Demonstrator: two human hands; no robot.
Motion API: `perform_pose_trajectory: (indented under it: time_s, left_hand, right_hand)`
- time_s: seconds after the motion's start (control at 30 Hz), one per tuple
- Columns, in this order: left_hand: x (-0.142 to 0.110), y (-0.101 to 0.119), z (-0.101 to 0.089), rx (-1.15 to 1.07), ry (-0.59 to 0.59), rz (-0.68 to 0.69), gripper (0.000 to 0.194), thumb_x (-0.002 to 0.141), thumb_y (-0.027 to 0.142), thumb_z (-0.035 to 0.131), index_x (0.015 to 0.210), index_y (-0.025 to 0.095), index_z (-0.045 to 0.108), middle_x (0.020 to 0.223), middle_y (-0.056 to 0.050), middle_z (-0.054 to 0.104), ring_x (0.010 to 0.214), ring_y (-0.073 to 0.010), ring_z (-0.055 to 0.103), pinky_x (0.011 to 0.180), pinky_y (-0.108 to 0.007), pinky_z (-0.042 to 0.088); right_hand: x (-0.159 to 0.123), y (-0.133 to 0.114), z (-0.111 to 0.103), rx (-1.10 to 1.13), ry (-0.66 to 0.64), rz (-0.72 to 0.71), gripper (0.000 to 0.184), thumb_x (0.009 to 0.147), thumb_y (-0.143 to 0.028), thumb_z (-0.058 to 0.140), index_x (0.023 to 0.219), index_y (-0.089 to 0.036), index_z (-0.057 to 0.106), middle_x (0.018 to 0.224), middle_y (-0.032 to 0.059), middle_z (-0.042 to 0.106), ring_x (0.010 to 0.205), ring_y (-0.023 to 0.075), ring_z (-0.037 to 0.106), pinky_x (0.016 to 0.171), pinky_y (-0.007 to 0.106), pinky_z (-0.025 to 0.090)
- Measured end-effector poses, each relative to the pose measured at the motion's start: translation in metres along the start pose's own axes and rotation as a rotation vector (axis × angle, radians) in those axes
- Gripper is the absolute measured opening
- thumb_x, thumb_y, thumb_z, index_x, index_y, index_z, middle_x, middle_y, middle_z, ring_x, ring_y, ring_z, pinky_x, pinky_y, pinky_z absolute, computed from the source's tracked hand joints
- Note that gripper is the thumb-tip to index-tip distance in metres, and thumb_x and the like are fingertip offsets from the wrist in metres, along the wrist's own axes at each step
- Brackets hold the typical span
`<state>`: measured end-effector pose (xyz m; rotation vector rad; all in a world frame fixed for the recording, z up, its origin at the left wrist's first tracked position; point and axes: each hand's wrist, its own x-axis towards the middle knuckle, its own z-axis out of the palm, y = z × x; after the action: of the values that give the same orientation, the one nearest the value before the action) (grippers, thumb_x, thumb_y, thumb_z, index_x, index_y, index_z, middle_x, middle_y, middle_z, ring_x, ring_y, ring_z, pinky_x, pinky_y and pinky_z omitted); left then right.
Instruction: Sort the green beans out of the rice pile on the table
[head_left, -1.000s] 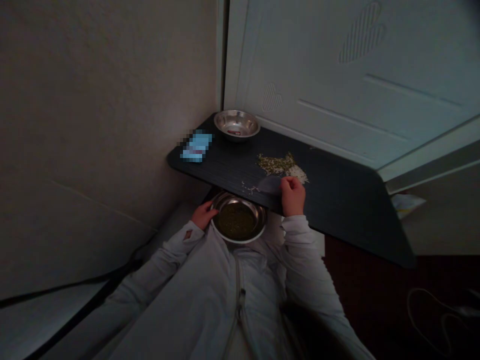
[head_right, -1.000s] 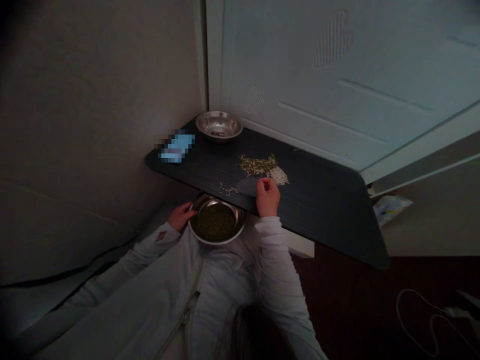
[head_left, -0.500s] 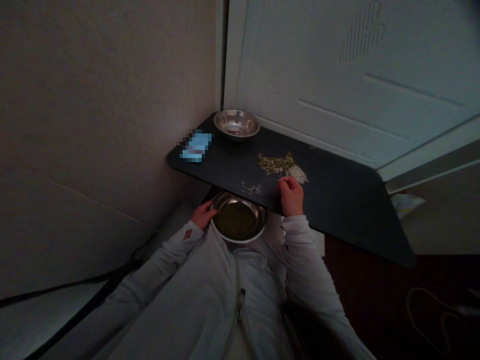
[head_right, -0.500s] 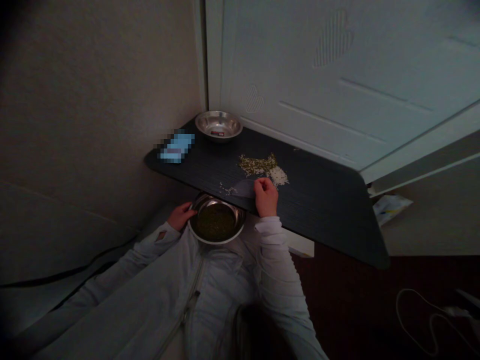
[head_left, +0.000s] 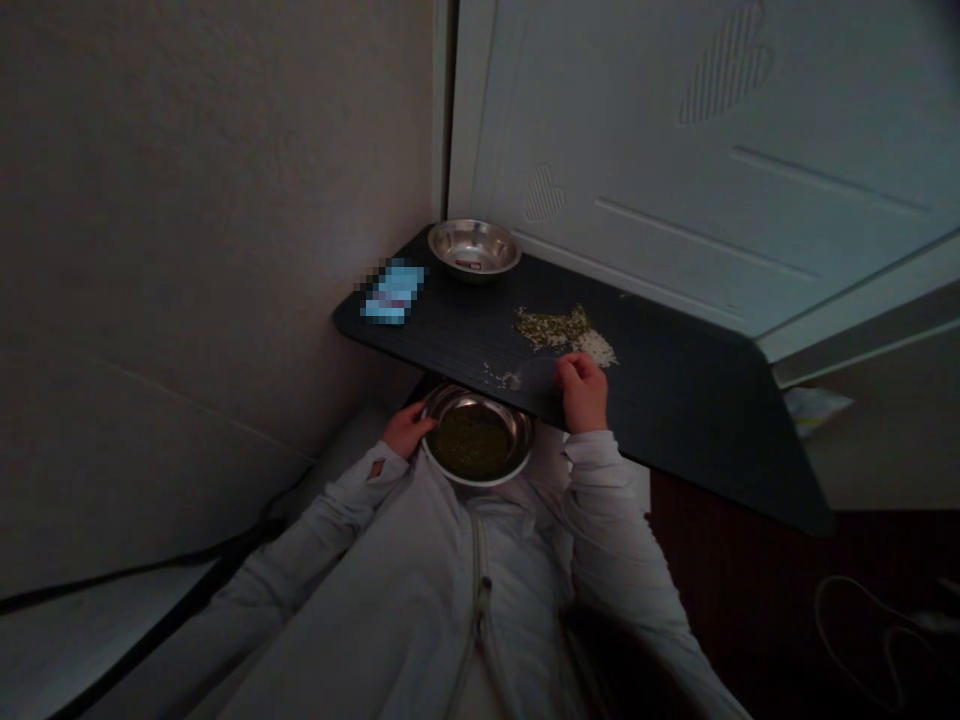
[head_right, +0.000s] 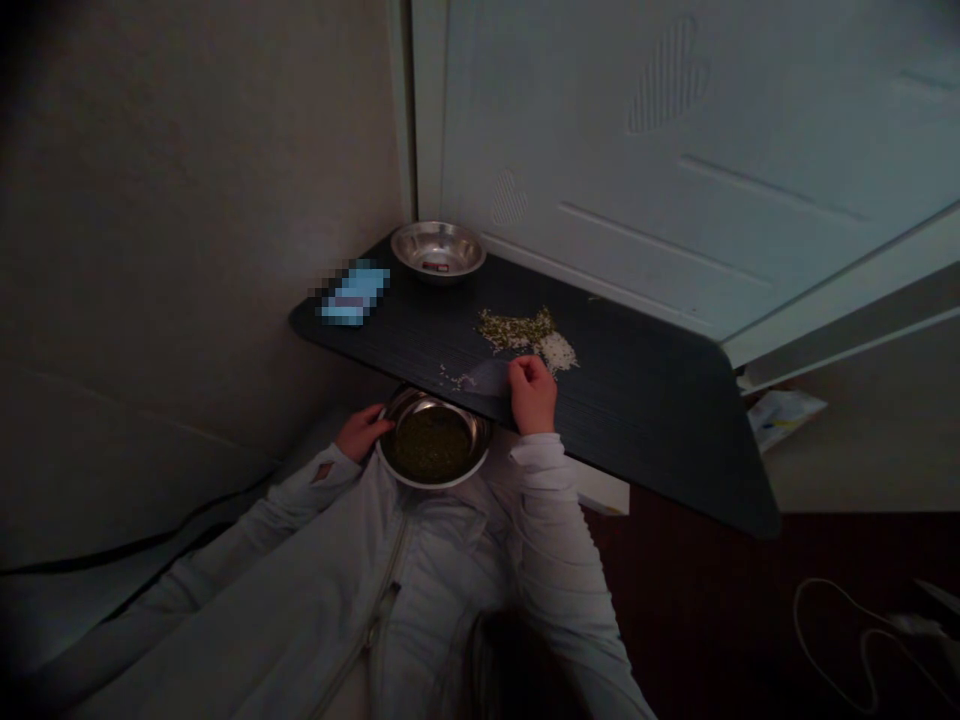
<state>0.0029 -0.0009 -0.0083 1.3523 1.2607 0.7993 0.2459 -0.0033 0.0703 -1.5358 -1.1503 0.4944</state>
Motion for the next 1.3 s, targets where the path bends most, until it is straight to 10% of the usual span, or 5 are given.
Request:
perform_pose_trajectory:
  time_s: [1.3]
  left_hand:
    - [-0.0014, 0.0021, -0.0001, 0.009, -0.005, 0.004, 0.04, 0.056, 0.028, 0.049, 0.092, 0.013, 0.056, 0.081, -0.001, 0.061, 0.077, -0.0172, 0.053, 0.071, -0.028, 0.04]
  right_hand:
    - [-0.0013, -0.002, 0.0013, 0.009, -0.121, -0.003, 0.019, 0.064, -0.034, 0.046, 0.067, -0.016, 0.051, 0.055, -0.0034, 0.05, 0.05, 0.0077, 0.042, 0.052, 0.021, 0.034]
